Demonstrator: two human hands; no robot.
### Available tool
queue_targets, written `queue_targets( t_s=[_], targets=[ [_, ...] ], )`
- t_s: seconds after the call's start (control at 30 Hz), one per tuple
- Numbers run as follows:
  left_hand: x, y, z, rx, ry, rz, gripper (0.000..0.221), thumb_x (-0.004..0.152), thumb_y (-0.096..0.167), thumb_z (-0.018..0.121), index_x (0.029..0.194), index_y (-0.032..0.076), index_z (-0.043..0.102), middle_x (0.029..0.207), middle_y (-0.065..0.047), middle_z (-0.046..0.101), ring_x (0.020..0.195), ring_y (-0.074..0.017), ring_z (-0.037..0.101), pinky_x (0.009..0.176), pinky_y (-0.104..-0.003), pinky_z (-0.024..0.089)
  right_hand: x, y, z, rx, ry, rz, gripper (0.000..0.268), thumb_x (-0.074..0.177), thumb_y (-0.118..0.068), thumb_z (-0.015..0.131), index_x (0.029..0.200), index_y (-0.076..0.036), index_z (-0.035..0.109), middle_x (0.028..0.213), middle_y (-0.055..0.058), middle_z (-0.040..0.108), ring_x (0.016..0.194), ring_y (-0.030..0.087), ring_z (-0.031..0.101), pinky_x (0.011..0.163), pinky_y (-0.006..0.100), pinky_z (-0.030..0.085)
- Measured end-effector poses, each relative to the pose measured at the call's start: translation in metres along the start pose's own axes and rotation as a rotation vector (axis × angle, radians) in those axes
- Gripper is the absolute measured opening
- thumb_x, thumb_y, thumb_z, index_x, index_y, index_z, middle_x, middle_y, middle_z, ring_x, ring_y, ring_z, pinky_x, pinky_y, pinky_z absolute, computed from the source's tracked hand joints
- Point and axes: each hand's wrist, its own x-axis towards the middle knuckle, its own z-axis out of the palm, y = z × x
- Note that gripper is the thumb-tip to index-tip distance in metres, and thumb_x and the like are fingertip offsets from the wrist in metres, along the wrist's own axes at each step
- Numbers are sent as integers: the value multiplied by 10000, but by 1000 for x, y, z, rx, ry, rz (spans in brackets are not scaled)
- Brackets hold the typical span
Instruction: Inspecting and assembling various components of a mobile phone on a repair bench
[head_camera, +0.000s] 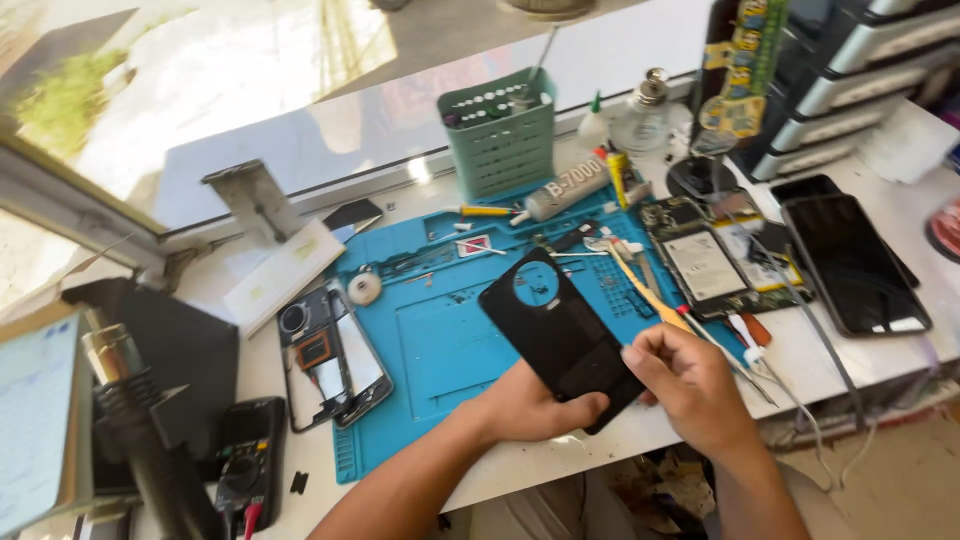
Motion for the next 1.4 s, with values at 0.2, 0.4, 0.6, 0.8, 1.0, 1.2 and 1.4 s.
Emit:
queue_targets(
  t_s=[0.2,0.4,0.6,0.8,1.0,1.2,1.4],
  targets=[
    [3,0,-4,-105,87,56,289,949,309,690,1099,95,567,861,-17,568,769,-156,563,643,-322,494,-2,-8,-8,33,-22,97,195,913,-126,722,984,55,746,770,110,648,528,235,641,536,336,526],
    [5,-1,-1,-32,210,47,400,1019,357,616,706,117,548,625,-2,522,550,-112,503,474,-279,389,-1,-17,-5,-43,19,165,240,937,-208,706,879,20,755,550,128,607,500,208,605,609,343,580],
    [8,-12,2,-162,268,-11,373,1020,348,605,864,13,655,735,-53,589,629,-165,612,511,-287,598,-2,-8,-9,93,-50,157,230,942,-131,648,1013,69,735,584,195,706,510,257,648,537,361,560],
    [8,-12,0,-161,283,-1,389,1026,386,579,881,32,647,754,-50,619,598,-175,644,496,-287,584,0,8,-8,305,-16,164,262,958,-54,596,1114,134,692,597,279,664,504,336,661,476,423,559],
    [9,-15,2,-168,294,-4,387,1023,377,587,871,26,649,750,-58,629,584,-172,637,481,-282,567,-2,0,-7,231,-24,176,247,954,-72,583,1051,116,710,587,289,692,497,343,680,484,415,562],
    [13,-22,6,-298,394,126,316,1046,153,650,778,-1,716,592,-129,689,554,-139,692,568,-249,572,-2,-1,-5,258,4,-1,184,913,-26,629,953,136,707,677,261,723,497,261,717,434,375,624],
    [10,-31,9,-222,382,133,309,1034,156,674,762,16,722,574,-115,676,544,-130,667,552,-240,537,2,6,-7,118,-1,-38,163,912,-30,663,914,118,732,590,231,691,476,243,702,447,348,625]
  ],
)
